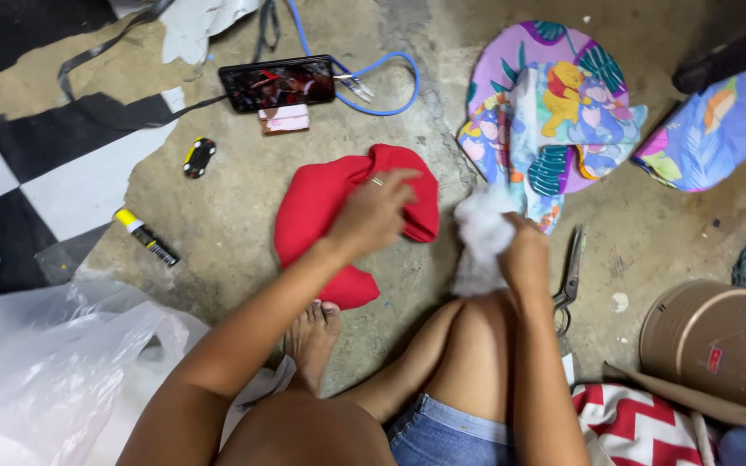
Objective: Stuffing a red U-shaped pillow with white synthetic fiber filling from a large bag.
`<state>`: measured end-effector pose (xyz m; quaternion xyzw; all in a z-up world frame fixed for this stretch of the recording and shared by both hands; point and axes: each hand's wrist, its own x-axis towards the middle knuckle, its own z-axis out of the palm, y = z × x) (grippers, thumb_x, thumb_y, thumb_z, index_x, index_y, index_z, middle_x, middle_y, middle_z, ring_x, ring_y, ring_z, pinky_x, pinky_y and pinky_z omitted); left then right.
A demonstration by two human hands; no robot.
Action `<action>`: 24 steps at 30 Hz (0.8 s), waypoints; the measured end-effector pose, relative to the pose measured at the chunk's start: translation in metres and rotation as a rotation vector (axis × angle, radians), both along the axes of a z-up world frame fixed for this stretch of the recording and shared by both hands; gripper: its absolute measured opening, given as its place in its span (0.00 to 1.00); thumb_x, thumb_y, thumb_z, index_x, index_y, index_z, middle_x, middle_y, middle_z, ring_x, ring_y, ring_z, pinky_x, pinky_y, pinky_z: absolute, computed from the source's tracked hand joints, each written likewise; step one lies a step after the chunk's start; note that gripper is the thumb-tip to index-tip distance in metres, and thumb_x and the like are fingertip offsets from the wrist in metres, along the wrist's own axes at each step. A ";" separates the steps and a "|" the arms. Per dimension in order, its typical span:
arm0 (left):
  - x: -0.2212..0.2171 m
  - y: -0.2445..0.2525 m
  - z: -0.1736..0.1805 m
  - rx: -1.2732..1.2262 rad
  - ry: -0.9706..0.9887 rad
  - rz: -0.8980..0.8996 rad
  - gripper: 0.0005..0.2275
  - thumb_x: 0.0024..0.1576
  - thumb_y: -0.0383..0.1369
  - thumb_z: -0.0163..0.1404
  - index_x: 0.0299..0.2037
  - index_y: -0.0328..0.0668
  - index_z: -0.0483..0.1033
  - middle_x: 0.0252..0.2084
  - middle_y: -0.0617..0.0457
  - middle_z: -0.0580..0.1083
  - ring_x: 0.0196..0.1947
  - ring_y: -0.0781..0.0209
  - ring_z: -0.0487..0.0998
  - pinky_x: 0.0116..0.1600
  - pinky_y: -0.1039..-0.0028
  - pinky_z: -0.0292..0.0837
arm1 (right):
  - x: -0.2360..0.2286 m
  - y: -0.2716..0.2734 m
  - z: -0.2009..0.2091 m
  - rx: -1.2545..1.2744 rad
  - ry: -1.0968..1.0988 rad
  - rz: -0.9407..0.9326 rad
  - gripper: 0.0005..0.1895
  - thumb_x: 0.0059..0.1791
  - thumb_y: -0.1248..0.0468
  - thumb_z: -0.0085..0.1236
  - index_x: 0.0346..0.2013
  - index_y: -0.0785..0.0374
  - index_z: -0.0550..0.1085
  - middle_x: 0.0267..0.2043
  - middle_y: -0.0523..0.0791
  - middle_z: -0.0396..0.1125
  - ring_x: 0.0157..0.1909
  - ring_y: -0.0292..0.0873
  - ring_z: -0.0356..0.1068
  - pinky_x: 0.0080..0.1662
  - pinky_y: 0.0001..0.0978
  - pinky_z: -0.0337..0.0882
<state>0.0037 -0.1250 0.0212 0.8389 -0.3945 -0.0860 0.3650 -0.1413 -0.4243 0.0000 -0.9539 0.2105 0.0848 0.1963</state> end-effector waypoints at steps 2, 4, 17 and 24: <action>-0.032 -0.011 0.029 -0.089 0.091 -0.117 0.32 0.43 0.32 0.63 0.60 0.42 0.64 0.68 0.38 0.60 0.63 0.27 0.65 0.58 0.41 0.69 | -0.019 -0.006 -0.001 0.228 -0.108 0.078 0.30 0.40 0.75 0.57 0.58 0.68 0.75 0.52 0.64 0.70 0.55 0.73 0.69 0.54 0.60 0.72; -0.057 -0.023 0.042 -0.181 0.180 -0.237 0.52 0.40 0.39 0.72 0.76 0.40 0.52 0.75 0.26 0.51 0.73 0.18 0.54 0.68 0.29 0.59 | -0.025 0.016 0.016 0.462 -0.209 0.151 0.31 0.39 0.74 0.56 0.58 0.74 0.74 0.55 0.69 0.69 0.61 0.74 0.65 0.56 0.65 0.68; -0.087 -0.021 -0.011 0.056 0.535 -0.015 0.35 0.51 0.31 0.60 0.69 0.49 0.56 0.63 0.41 0.69 0.53 0.31 0.79 0.53 0.46 0.79 | -0.030 0.062 0.016 0.662 -0.271 0.142 0.30 0.45 0.57 0.61 0.51 0.82 0.71 0.47 0.68 0.67 0.44 0.58 0.68 0.48 0.50 0.70; -0.110 -0.001 -0.004 0.199 0.096 -0.038 0.12 0.55 0.21 0.50 0.49 0.35 0.75 0.48 0.46 0.75 0.31 0.41 0.85 0.35 0.54 0.83 | -0.020 0.014 0.011 0.687 -0.131 0.029 0.30 0.46 0.57 0.58 0.53 0.82 0.70 0.51 0.68 0.66 0.50 0.59 0.65 0.53 0.52 0.66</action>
